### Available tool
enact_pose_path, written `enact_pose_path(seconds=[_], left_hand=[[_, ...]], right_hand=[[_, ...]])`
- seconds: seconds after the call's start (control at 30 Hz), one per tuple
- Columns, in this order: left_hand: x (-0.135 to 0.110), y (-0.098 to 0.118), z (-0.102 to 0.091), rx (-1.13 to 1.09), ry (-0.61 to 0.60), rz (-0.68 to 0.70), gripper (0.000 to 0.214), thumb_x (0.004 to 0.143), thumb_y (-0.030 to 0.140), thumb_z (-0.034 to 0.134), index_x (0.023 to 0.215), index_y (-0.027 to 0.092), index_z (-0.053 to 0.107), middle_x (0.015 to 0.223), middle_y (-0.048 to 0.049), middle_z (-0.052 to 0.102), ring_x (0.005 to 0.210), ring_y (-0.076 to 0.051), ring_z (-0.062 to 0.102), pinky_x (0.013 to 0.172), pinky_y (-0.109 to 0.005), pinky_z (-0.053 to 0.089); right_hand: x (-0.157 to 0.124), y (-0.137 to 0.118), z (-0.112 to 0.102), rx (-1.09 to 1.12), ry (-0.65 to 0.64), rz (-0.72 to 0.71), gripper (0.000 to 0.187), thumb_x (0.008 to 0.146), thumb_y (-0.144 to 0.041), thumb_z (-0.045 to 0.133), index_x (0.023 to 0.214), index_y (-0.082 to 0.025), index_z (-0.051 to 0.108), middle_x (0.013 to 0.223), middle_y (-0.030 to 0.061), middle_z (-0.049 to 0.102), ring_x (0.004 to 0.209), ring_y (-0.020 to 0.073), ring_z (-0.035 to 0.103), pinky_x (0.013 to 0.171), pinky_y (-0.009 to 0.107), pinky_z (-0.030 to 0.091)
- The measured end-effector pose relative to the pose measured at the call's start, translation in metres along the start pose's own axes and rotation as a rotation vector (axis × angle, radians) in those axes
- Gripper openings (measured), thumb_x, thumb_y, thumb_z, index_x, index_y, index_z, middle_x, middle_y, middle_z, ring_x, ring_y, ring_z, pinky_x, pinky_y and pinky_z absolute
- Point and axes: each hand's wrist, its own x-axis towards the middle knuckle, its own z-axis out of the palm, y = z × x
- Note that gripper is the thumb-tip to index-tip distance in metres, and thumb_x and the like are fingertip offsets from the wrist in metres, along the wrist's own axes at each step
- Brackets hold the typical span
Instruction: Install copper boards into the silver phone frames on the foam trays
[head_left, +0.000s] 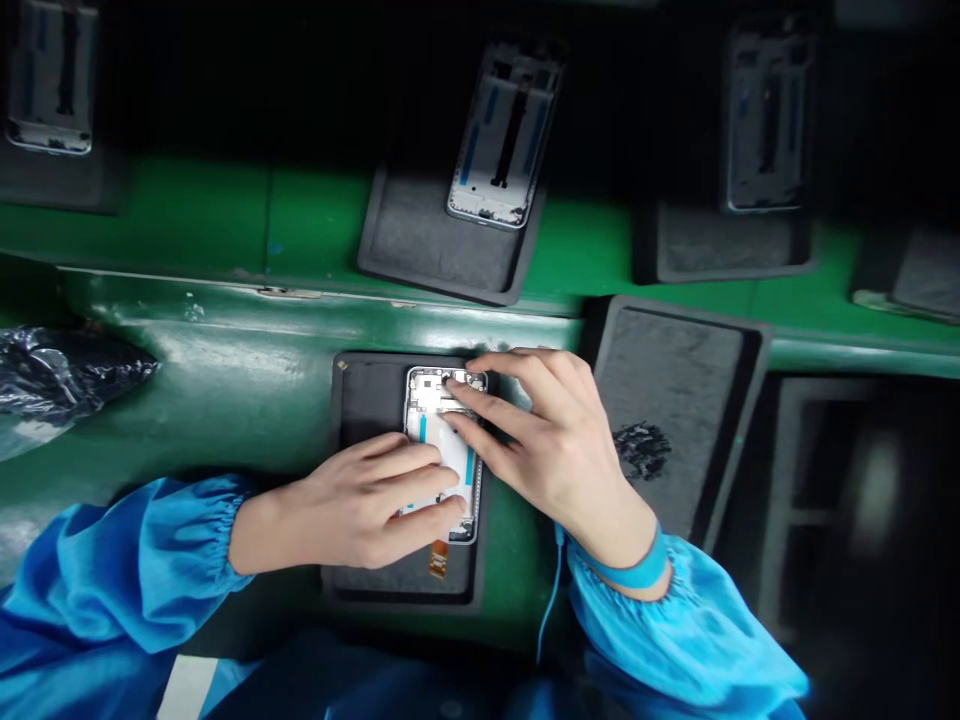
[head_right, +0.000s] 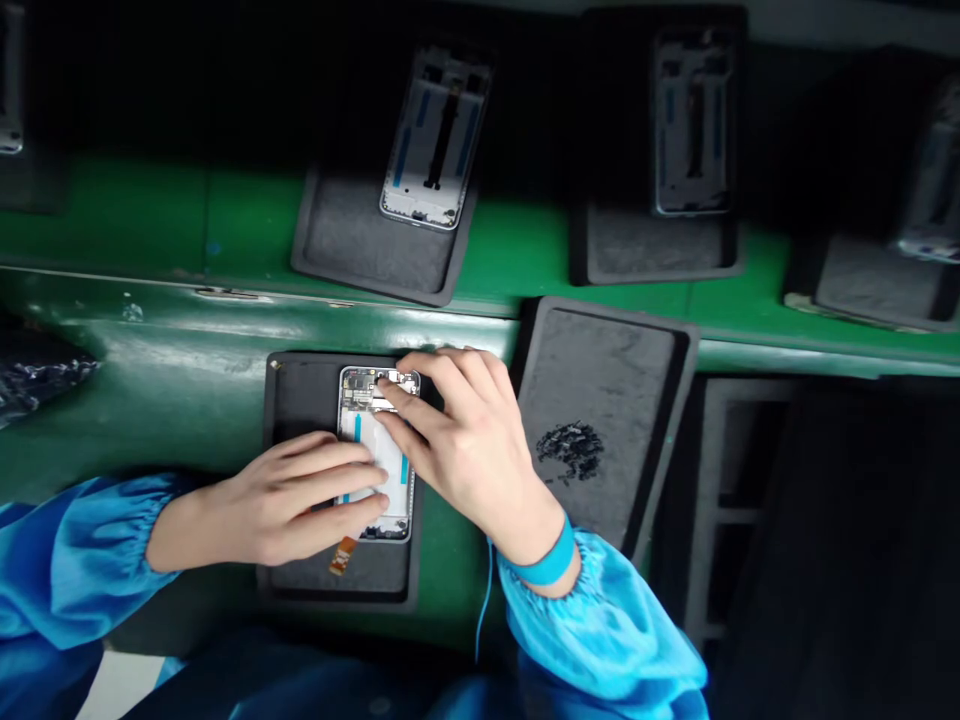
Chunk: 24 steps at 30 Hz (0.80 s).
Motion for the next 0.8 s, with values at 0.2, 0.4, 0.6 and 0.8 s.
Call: enact_pose_path(seconds=[0.2, 0.4, 0.6, 0.8], left_hand=[[-0.005, -0.002, 0.006, 0.118, 0.040, -0.038, 0.015, 0.100, 0.021, 0.065, 0.111, 0.015, 0.073, 0.118, -0.0117, 0.078, 0.118, -0.029, 0.070, 0.090, -0.041, 0.056], [-0.013, 0.000, 0.014, 0.228, -0.010, -0.136, 0.057, 0.099, 0.055, 0.063, 0.129, 0.007, 0.067, 0.139, -0.0236, 0.068, 0.131, -0.038, 0.065, 0.101, -0.051, 0.052], [-0.009, -0.001, 0.009, 0.153, 0.057, -0.167, 0.053, 0.098, 0.049, 0.065, 0.129, 0.007, 0.064, 0.131, -0.0208, 0.073, 0.129, -0.034, 0.067, 0.104, -0.048, 0.055], [-0.037, 0.012, -0.011, 0.418, 0.169, -0.696, 0.030, 0.091, 0.044, 0.074, 0.104, 0.020, 0.062, 0.079, -0.0041, 0.070, 0.067, -0.023, 0.069, 0.054, -0.033, 0.051]], right_hand=[[-0.003, 0.003, 0.006, 0.105, 0.033, 0.108, 0.019, 0.092, -0.030, 0.078, 0.108, -0.021, 0.073, 0.116, 0.0105, 0.072, 0.107, 0.0285, 0.065, 0.091, 0.048, 0.053], [-0.005, 0.011, 0.012, 0.288, 0.040, 0.215, 0.012, 0.089, -0.032, 0.080, 0.086, -0.022, 0.073, 0.114, 0.0090, 0.064, 0.109, 0.0273, 0.064, 0.092, 0.046, 0.055], [-0.004, 0.013, 0.012, 0.360, 0.027, 0.246, 0.005, 0.091, -0.028, 0.078, 0.092, -0.023, 0.078, 0.114, 0.0086, 0.064, 0.109, 0.0265, 0.064, 0.093, 0.047, 0.057], [-0.003, 0.012, 0.013, 0.325, 0.051, 0.219, 0.006, 0.092, -0.026, 0.077, 0.090, -0.022, 0.079, 0.113, 0.0093, 0.066, 0.106, 0.0265, 0.065, 0.093, 0.047, 0.056]])
